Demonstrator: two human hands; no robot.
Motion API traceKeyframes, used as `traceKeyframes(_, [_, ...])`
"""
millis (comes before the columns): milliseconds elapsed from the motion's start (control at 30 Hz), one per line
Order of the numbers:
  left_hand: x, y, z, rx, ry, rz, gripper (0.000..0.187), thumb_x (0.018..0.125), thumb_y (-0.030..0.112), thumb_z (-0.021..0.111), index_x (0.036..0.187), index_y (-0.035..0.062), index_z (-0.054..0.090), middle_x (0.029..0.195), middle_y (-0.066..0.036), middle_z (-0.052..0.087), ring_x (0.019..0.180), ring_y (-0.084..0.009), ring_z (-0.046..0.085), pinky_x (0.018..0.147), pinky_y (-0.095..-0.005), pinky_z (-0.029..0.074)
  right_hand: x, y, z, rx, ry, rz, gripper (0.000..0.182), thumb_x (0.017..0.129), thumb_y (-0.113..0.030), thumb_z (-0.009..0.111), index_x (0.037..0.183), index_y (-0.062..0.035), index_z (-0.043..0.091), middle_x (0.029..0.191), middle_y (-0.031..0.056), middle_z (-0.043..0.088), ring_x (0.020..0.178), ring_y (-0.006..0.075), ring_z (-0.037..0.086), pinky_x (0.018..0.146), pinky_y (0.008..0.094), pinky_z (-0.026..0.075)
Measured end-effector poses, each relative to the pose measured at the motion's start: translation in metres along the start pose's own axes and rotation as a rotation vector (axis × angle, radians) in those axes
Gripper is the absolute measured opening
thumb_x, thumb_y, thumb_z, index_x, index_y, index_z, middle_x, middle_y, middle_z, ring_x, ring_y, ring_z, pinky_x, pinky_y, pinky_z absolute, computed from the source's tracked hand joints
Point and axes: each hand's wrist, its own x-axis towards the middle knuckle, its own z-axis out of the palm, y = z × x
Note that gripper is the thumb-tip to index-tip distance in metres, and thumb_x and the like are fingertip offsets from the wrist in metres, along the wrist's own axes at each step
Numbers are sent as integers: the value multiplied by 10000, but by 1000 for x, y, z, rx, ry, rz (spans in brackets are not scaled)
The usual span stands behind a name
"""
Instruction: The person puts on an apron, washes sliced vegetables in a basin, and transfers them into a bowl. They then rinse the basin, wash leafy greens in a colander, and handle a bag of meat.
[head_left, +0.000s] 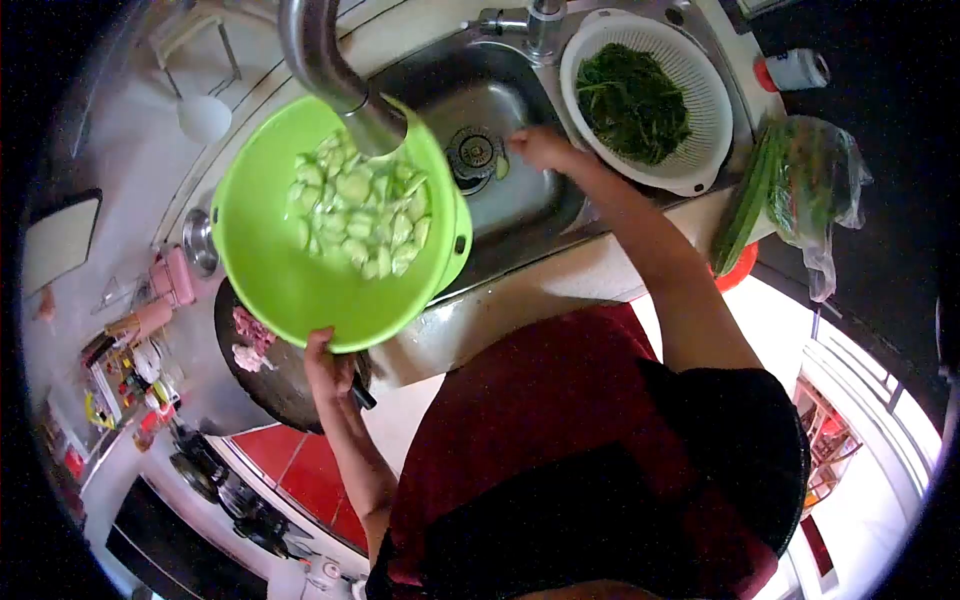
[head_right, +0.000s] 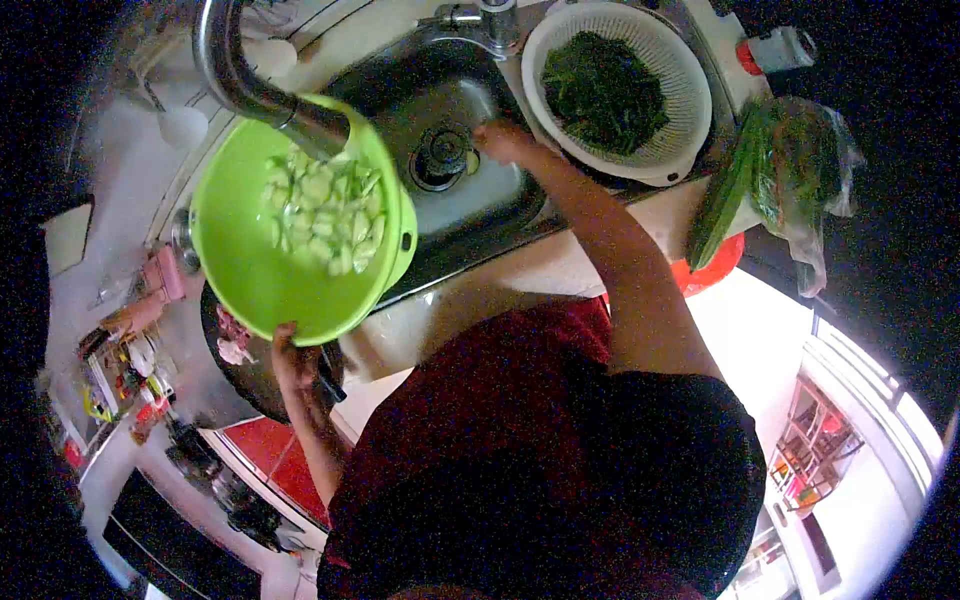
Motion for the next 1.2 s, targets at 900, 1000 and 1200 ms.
traceKeyframes(900, [-20,3,-10,11,117,85,353,699,69,527,1031,-41,482,938,-116,546,834,-258,566,720,-375,496,96,27,122,-129,367,187,466,764,-426,555,942,4,584,904,241,595,901,363,568,777,489,445])
traceKeyframes(1000, [-18,1,-3,38,228,87,220,689,121,552,867,-8,551,901,-103,562,863,-251,564,742,-380,484,90,22,107,-91,186,88,451,786,-401,496,845,28,620,796,224,611,776,352,596,699,481,452])
traceKeyframes(1200, [-8,-1,-13,-55,118,26,320,697,43,513,1010,-21,488,874,-110,544,728,-241,569,594,-354,505,105,9,113,190,129,137,448,801,-382,522,904,46,606,849,233,608,790,352,592,689,449,459])
